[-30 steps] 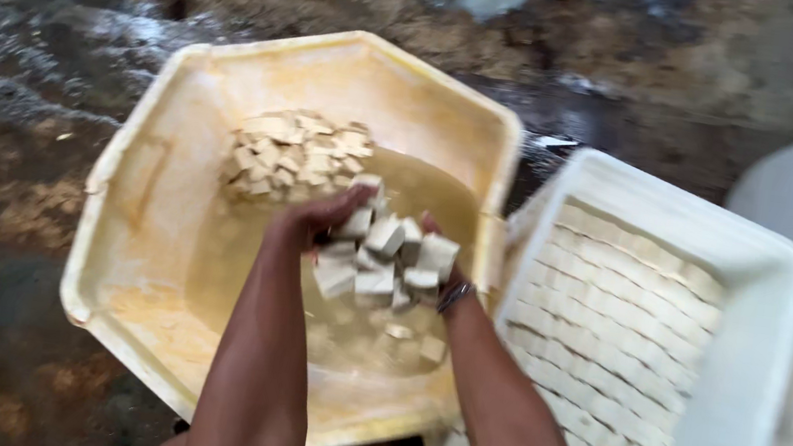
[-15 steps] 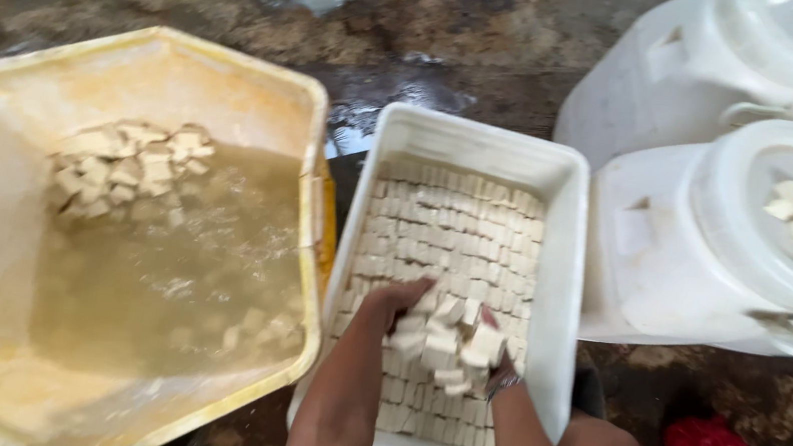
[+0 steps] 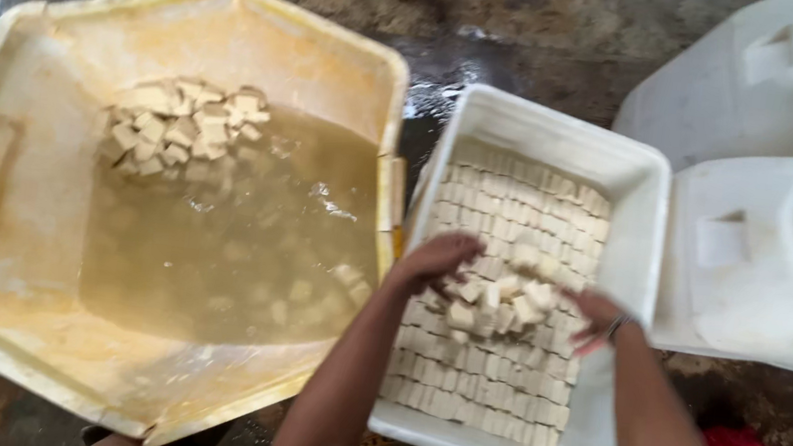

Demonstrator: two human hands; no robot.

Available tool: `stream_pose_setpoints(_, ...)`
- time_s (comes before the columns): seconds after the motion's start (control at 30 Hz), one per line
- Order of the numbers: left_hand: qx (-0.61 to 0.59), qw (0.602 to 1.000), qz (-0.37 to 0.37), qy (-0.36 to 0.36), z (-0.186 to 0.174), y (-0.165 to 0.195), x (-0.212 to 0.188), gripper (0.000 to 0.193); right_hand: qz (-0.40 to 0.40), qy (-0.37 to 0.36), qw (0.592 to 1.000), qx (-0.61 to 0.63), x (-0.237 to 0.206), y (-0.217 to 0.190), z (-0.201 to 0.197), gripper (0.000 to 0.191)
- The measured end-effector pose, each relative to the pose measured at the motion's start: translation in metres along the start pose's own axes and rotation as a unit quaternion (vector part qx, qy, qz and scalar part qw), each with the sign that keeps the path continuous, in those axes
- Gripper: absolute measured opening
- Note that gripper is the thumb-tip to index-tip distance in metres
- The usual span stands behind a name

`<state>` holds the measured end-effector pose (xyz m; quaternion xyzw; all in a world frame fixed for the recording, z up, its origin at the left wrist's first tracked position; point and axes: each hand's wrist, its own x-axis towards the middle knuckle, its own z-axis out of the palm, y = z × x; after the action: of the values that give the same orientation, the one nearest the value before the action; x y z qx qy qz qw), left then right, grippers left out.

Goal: The person sits on the floor and transfers tofu cubes by hand from a large water-filled bin into a white plastic crate, arranging the cubes in neat rows and pressing them into place. They repeatedly scoop handfuls of tofu from the water bin and fill gaps in the crate.

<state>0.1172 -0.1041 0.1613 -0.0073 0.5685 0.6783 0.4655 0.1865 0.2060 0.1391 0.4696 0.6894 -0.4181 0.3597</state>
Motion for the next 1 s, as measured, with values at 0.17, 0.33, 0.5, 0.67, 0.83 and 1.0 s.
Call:
stream_pose_setpoints(0.17,-0.022,0.948,0.232,0.217,-0.153,-0.01,-0.061,0.035,-0.445,0.05,0.891,0.069,-0.044,-0.161,0.067,0.051)
stream_pose_setpoints(0.33,0.121,0.754,0.03,0.644,-0.292,-0.134,-0.123,0.035,-0.643,0.063,0.763,-0.037,-0.042,-0.263,0.259,0.025)
stream_pose_setpoints(0.5,0.12,0.756,-0.231,0.601,-0.326,-0.23,-0.134,0.07,-0.554,0.08,0.774,-0.297,0.035,-0.285,0.386,0.056)
stream_pose_setpoints(0.67,0.122,0.697,-0.238,0.666,-0.336,-0.247,-0.096,0.081,-0.405,0.128,0.776,-0.467,0.109,-0.297,0.422,0.07)
stream_pose_setpoints(0.83,0.116,0.72,-0.282,0.623,-0.359,-0.264,-0.071,0.08,-0.402,0.137,0.755,-0.499,0.17,-0.312,0.459,0.068)
stream_pose_setpoints(1.0,0.085,0.736,-0.269,0.615,-0.358,-0.291,-0.051,0.081,-0.399,0.141,0.64,-0.641,0.235,-0.279,0.467,0.036)
